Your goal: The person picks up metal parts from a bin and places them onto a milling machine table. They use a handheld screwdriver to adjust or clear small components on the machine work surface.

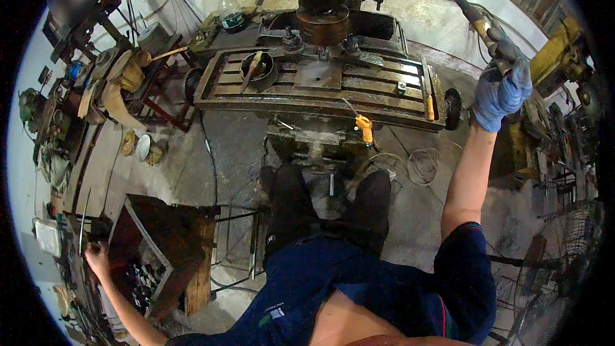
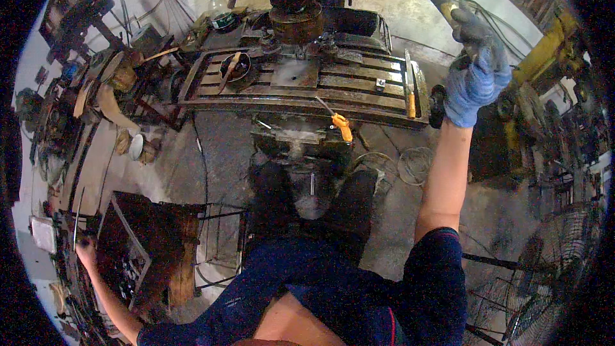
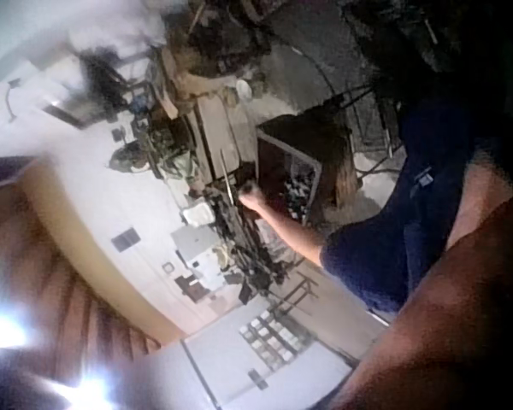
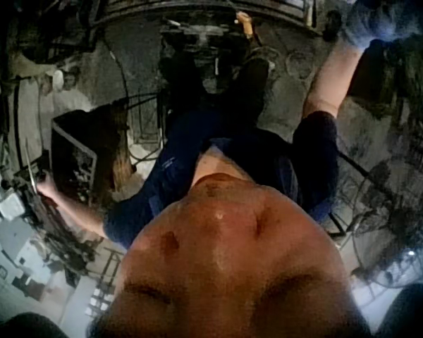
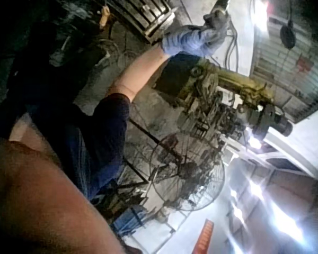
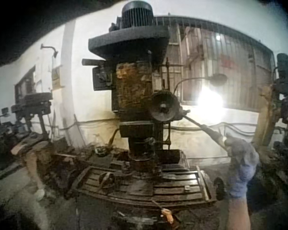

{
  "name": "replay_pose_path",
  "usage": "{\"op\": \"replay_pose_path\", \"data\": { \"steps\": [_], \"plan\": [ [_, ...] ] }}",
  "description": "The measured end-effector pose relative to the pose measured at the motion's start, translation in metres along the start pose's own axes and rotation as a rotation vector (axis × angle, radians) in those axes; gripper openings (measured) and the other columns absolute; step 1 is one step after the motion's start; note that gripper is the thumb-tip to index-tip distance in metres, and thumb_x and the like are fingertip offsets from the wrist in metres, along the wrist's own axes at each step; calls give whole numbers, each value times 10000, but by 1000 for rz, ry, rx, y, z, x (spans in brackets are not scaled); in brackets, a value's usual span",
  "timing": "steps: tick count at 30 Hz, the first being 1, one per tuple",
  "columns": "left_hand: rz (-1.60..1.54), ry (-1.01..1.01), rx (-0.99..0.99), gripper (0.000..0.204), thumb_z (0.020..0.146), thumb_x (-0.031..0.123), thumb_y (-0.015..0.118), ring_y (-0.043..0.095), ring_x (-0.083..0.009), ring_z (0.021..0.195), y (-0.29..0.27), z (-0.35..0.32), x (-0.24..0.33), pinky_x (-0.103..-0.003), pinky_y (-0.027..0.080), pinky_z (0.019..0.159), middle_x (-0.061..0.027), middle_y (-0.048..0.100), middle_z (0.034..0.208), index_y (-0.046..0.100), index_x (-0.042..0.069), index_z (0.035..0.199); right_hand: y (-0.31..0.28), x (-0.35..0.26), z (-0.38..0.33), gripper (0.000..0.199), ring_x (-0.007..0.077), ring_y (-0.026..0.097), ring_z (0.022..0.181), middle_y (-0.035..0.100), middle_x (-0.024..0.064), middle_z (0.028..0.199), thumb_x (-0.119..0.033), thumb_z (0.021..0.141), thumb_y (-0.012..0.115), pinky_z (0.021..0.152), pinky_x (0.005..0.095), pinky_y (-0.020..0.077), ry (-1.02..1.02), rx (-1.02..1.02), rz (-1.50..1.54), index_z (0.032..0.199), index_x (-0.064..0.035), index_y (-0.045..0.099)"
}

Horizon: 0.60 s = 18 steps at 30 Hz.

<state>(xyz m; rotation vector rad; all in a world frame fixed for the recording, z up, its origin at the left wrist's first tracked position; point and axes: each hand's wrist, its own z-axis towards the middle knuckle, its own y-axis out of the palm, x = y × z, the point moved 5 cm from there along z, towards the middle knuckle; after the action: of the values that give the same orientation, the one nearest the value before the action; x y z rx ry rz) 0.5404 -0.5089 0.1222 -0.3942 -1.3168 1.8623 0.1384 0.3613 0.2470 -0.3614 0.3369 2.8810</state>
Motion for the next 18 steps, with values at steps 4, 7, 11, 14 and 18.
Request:
{"op": "replay_pose_path", "data": {
  "steps": [4, 7, 11, 14, 18],
  "plan": [
    [-425, 92, -24, 162, 779, 110, 616, 448, -111, 539, 0, 90, 118, -282, 399, 533, -22, 520, 671, 523, -13, 730, 9, -6, 8, 379, 246, 586, 820, 624, 190, 889, -296, 849, 478, 784, 331, 445, -3, 103, -106, 881, 61, 599],
    [-666, 198, -46, 154, 800, 136, 597, 465, -72, 564, 27, 127, 239, -223, 388, 520, -10, 527, 667, 550, -7, 773, 13, -5, 23, 371, 254, 590, 815, 628, 181, 842, -284, 857, 474, 778, 333, 449, -84, 85, -101, 854, 63, 605],
    [-789, 387, -267, 150, 791, 123, 573, 499, -79, 620, 97, 154, 391, -225, 403, 557, -14, 564, 703, 576, -21, 832, 9, -9, 52, 346, 259, 600, 757, 626, 172, 793, -246, 862, 458, 767, 375, 460, -118, 78, -159, 809, 59, 612],
    [-776, 536, -381, 203, 706, 86, 560, 517, -87, 592, 129, 127, 495, -244, 419, 510, -52, 589, 705, 579, -50, 856, -2, 6, 83, 259, 196, 593, 630, 639, 150, 728, -166, 798, 564, 628, 295, 477, -181, 55, -10, 881, 70, 627],
    [-967, 523, -621, 141, 716, 93, 592, 496, -63, 560, 155, 67, 584, -221, 376, 456, -23, 569, 647, 583, -13, 808, -2, -10, 122, 196, 244, 612, 697, 637, 149, 802, -6, 767, 462, 608, 287, 476, -944, -30, -864, 869, 9, 629]
  ]
}}
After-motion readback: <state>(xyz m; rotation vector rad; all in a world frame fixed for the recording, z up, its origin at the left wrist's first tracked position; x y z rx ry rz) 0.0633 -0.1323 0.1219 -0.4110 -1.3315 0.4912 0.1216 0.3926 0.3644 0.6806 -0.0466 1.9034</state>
